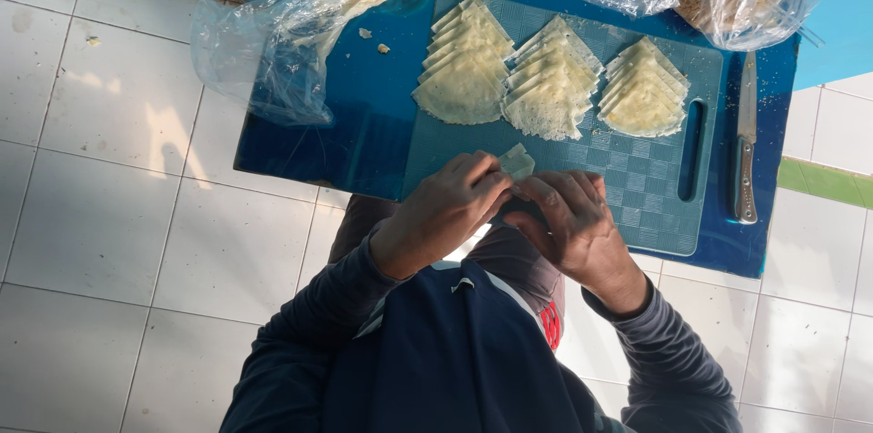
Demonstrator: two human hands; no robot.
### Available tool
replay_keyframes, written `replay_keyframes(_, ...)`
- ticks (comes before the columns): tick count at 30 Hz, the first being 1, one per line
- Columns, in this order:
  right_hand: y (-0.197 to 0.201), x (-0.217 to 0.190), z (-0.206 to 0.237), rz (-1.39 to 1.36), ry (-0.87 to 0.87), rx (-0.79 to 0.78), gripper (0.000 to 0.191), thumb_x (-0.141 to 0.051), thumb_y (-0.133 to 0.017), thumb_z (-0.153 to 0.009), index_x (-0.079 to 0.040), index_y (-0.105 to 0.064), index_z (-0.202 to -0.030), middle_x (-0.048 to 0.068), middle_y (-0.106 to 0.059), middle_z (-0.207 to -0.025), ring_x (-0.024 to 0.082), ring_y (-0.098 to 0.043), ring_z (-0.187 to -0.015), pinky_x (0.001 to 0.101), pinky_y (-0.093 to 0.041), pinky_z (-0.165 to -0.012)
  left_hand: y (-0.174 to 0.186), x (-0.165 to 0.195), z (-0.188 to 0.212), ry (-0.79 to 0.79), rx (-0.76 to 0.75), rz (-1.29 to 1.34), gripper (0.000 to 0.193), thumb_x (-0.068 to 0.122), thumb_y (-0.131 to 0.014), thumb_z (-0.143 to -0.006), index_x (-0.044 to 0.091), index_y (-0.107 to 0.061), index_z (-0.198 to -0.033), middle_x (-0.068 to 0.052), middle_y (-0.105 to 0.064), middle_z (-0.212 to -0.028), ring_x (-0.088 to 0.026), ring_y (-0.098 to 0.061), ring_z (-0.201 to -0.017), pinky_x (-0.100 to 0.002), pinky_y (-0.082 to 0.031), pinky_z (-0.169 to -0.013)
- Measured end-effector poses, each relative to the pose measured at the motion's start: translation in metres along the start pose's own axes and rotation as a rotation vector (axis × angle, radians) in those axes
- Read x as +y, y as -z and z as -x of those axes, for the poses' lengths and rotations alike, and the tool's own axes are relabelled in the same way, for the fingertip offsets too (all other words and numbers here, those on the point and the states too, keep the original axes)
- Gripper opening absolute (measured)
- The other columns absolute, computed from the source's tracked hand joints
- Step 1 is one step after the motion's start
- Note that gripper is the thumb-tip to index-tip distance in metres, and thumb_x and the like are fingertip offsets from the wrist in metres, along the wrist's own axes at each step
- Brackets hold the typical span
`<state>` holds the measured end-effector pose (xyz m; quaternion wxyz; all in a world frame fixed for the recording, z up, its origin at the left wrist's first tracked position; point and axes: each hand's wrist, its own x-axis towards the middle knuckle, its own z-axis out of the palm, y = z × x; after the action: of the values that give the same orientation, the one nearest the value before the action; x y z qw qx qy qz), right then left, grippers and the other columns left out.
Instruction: The person sits at a low table and folds triangular pastry wrappers one at a time, spooning a brown filling from a plastic bag onto each wrapper and pinching the edges closed, stacking the finished pastries in rows on a cutting board.
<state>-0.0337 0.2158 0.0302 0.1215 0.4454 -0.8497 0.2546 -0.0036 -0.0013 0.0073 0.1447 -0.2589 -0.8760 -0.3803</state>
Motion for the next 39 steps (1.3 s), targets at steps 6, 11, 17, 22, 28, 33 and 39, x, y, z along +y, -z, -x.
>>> replay_keyframes(6, -0.003, -0.007, -0.003, 0.023, -0.098, 0.044, 0.026, -0.002, -0.077, -0.09, -0.004, -0.066, -0.113, 0.008, -0.068, -0.1, 0.026, -0.066, -0.09, 0.0391, -0.044, -0.084, 0.002, -0.002, 0.0, -0.023, -0.033, 0.065, 0.028, 0.018, -0.07, -0.096, 0.001, -0.063, -0.116, -0.012, -0.058, -0.102, -0.028, -0.061, -0.095, -0.039, -0.054, -0.077)
replay_keyframes(11, 0.0, -0.003, -0.009, -0.101, -0.259, -0.018, 0.011, 0.001, -0.074, -0.093, -0.002, -0.069, -0.102, 0.008, -0.068, -0.088, 0.025, -0.066, -0.079, 0.0373, -0.045, -0.08, -0.004, -0.002, -0.009, 0.081, -0.044, 0.024, 0.012, 0.013, -0.067, -0.104, 0.003, -0.06, -0.105, -0.012, -0.057, -0.097, -0.029, -0.062, -0.087, -0.042, -0.052, -0.075)
replay_keyframes(17, 0.003, -0.001, -0.02, -0.317, -0.459, -0.057, 0.015, -0.005, -0.075, -0.091, -0.002, -0.068, -0.104, 0.01, -0.067, -0.091, 0.022, -0.07, -0.08, 0.031, -0.053, -0.072, -0.002, -0.008, -0.025, 0.134, -0.016, 0.099, 0.017, 0.009, -0.07, -0.095, 0.003, -0.054, -0.099, -0.013, -0.059, -0.091, -0.034, -0.064, -0.085, -0.044, -0.051, -0.071)
replay_keyframes(22, 0.003, -0.014, -0.012, -0.085, -0.248, 0.002, 0.017, -0.002, -0.075, -0.092, -0.001, -0.068, -0.107, 0.009, -0.069, -0.099, 0.028, -0.069, -0.092, 0.0396, -0.047, -0.086, 0.005, -0.006, -0.026, 0.12, 0.017, 0.131, 0.017, 0.007, -0.07, -0.095, 0.005, -0.055, -0.102, -0.011, -0.059, -0.091, -0.033, -0.064, -0.086, -0.044, -0.051, -0.072)
replay_keyframes(28, -0.004, -0.016, -0.01, -0.045, -0.261, 0.006, 0.018, -0.006, -0.076, -0.091, -0.001, -0.069, -0.107, 0.012, -0.066, -0.1, 0.029, -0.064, -0.094, 0.0409, -0.045, -0.085, 0.009, 0.0, -0.018, 0.061, 0.018, 0.103, 0.012, 0.006, -0.067, -0.098, 0.004, -0.058, -0.106, -0.011, -0.058, -0.095, -0.031, -0.064, -0.086, -0.042, -0.051, -0.07)
replay_keyframes(33, -0.005, -0.017, -0.008, -0.069, -0.291, 0.017, 0.014, -0.005, -0.073, -0.094, -0.003, -0.069, -0.108, 0.012, -0.062, -0.099, 0.029, -0.063, -0.092, 0.0388, -0.045, -0.087, 0.012, -0.005, -0.014, -0.048, -0.063, 0.05, 0.012, 0.006, -0.066, -0.095, 0.002, -0.059, -0.105, -0.012, -0.058, -0.098, -0.029, -0.065, -0.091, -0.039, -0.055, -0.073)
replay_keyframes(39, -0.001, -0.012, -0.011, -0.126, -0.261, -0.021, 0.025, -0.008, -0.076, -0.093, 0.002, -0.065, -0.113, 0.008, -0.063, -0.093, 0.026, -0.064, -0.087, 0.0411, -0.043, -0.085, 0.008, -0.011, -0.023, 0.096, -0.183, 0.017, 0.01, 0.004, -0.069, -0.092, 0.002, -0.06, -0.096, -0.014, -0.061, -0.092, -0.034, -0.066, -0.09, -0.044, -0.054, -0.074)
